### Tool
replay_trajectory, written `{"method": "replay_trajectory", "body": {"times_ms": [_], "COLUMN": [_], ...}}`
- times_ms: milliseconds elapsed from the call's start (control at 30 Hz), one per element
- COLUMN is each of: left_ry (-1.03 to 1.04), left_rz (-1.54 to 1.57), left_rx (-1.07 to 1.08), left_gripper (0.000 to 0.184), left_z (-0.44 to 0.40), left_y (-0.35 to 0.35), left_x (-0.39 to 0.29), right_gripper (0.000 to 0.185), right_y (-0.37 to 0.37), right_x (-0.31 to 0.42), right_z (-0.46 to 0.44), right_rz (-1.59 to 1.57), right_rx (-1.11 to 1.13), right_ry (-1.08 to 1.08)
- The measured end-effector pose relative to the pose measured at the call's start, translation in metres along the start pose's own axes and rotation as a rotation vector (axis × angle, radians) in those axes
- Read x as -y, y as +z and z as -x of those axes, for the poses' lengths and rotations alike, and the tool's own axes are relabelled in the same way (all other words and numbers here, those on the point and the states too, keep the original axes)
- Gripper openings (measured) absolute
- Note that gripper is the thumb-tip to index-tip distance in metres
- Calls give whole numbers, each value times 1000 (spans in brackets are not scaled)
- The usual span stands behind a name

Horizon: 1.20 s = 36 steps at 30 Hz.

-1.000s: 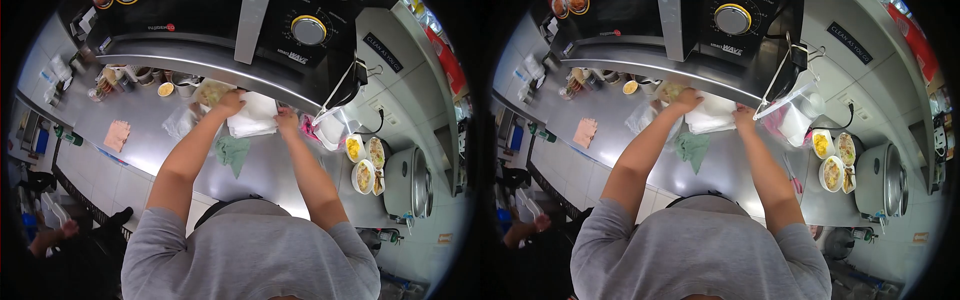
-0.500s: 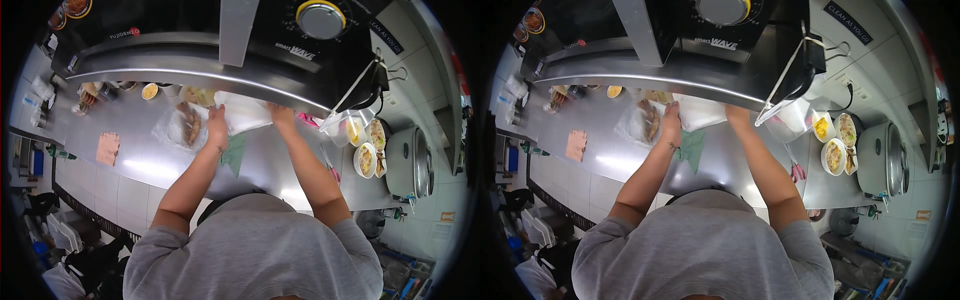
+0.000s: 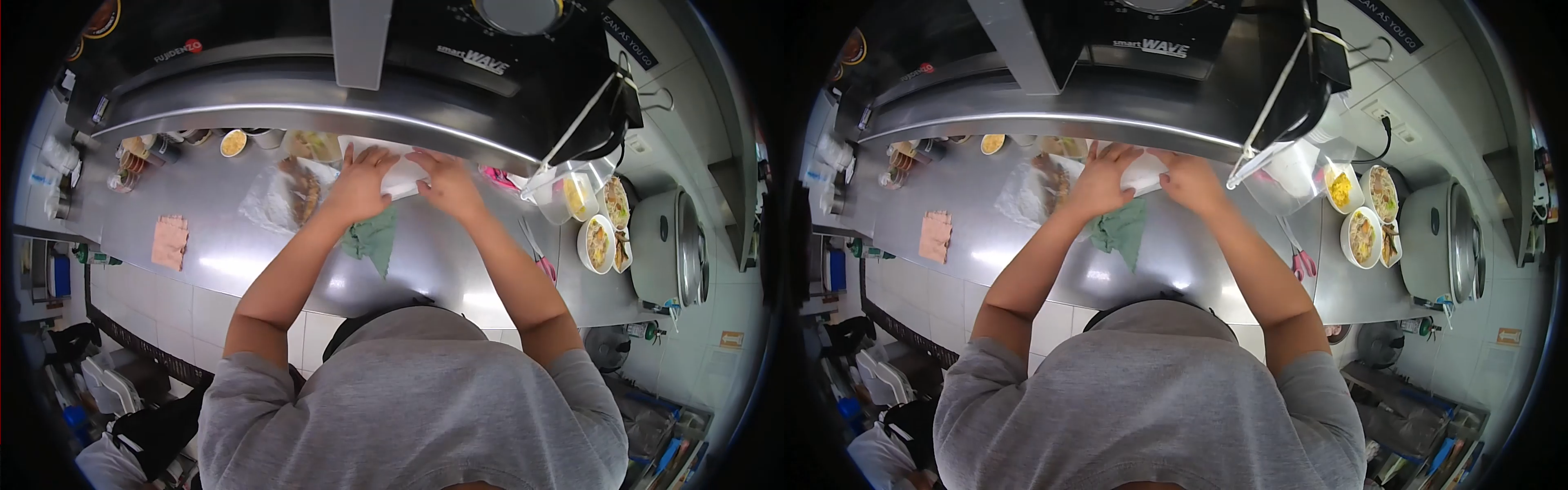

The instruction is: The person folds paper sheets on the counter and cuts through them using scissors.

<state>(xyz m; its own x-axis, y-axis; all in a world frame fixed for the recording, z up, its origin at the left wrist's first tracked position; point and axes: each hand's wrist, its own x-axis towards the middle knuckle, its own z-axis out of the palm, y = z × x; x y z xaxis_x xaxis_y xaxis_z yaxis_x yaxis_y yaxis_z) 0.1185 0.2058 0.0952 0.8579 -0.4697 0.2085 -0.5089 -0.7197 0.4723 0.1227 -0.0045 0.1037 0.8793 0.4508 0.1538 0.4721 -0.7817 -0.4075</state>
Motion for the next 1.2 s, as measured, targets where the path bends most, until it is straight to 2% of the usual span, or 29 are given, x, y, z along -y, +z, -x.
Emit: {"method": "replay_trajectory", "body": {"times_ms": [167, 267, 367, 467, 533, 633, 700, 767, 800, 833, 933, 967, 1067, 1100, 1200], "left_ry": [35, 82, 108, 95, 40, -81, -197, -222, -229, -278, -333, -343, -249, -208, -168], "left_rz": [-18, -55, -83, -216, -145, -65, -77, -170, -218, -233, -253, -279, -235, -164, -18], "left_rx": [45, 4, -92, 2, -11, -46, -122, -83, -66, 23, 114, 121, -221, -298, -277], "left_gripper": [56, 52, 50, 55, 48, 56, 62, 66, 68, 69, 71, 71, 68, 64, 60], "left_z": [-3, -4, 6, 15, 17, 12, -6, -10, -12, -18, -20, -23, -9, 6, 71], "left_y": [13, 19, 23, 38, 29, 25, 47, 73, 73, 72, 52, 45, 42, 37, 69], "left_x": [17, 31, 19, 17, 11, 3, 17, 31, 31, 32, 20, 14, -14, -37, -79], "right_gripper": [50, 51, 51, 48, 46, 42, 41, 43, 46, 44, 43, 40, 35, 34, 32], "right_y": [19, 14, 15, 16, 8, 0, 30, 77, 78, 77, 47, 30, -11, -19, -31], "right_x": [-21, -23, -30, -28, -17, 7, -9, -43, -41, -41, -32, -23, -44, -64, -158], "right_z": [-13, -12, -1, 7, 3, -13, -27, -33, -34, -32, -24, -13, 42, 61, 100], "right_rz": [177, 211, 262, 372, 232, 80, 107, 170, 221, 152, 97, -16, -121, -72, 89], "right_rx": [125, 92, -78, -6, 1, 7, -39, -136, -215, -127, -207, -308, -413, -422, -483], "right_ry": [-83, -48, -121, -270, -254, -126, -86, -92, -117, -11, -160, -180, -211, -152, 45]}}
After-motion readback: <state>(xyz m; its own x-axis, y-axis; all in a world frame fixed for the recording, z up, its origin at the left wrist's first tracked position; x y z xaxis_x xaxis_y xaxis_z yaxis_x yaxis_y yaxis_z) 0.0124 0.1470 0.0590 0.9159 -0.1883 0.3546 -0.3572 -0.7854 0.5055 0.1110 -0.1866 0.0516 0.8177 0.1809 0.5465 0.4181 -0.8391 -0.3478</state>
